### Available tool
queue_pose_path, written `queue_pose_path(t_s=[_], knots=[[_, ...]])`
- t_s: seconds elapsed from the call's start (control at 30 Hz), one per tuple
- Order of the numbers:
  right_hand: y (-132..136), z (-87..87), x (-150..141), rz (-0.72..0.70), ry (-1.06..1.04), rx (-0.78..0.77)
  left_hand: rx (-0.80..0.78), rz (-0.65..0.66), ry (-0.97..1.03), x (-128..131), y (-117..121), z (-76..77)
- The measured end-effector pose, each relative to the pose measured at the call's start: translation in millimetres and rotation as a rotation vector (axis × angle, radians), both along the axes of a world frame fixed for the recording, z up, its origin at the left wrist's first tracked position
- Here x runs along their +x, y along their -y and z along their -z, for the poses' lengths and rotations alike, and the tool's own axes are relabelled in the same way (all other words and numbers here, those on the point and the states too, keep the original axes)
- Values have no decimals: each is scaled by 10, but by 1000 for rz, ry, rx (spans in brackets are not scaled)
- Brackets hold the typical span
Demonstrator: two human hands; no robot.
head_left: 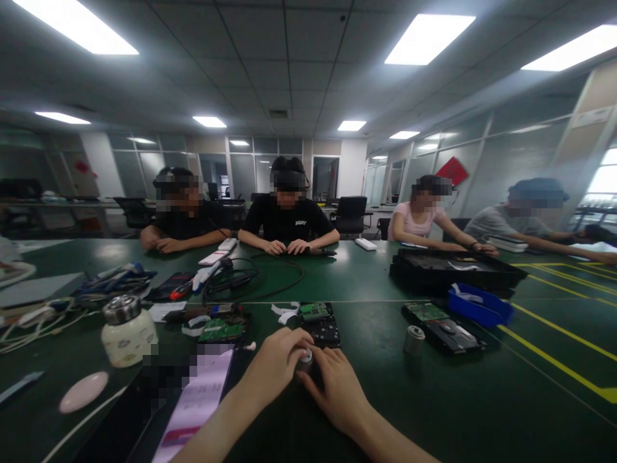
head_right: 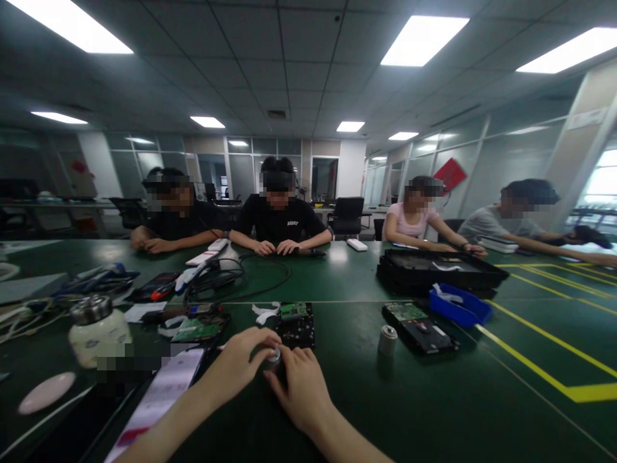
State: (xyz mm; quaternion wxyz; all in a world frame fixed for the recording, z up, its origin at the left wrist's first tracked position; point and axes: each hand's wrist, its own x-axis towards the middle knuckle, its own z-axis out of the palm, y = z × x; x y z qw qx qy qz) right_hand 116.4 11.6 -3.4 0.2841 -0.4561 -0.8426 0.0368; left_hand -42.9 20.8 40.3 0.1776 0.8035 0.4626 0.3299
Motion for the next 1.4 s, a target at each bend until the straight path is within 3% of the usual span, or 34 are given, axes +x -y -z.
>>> queue_pose_path(t_s=[0.23, 0.5, 0.9, 1.13, 1.3, 1.4], knots=[[-18, 51, 7, 18, -3, 31, -131, -1, 159, 63, 6, -16], [-7, 24, 0, 9, -19, 11, -155, -14, 285, 11, -56, -42], [-6, 1, 4, 1, -22, -1, -111, 36, 143, -16, -20, -31], [-19, 41, 7, -12, -21, 31, -14, -128, 103, 27, -34, 19], [-28, 44, 14, -16, -27, 15, -37, 1, 201, 33, -4, 13], [-33, 58, 15, -22, -30, 31, -20, -21, 205, 32, -1, 5]])
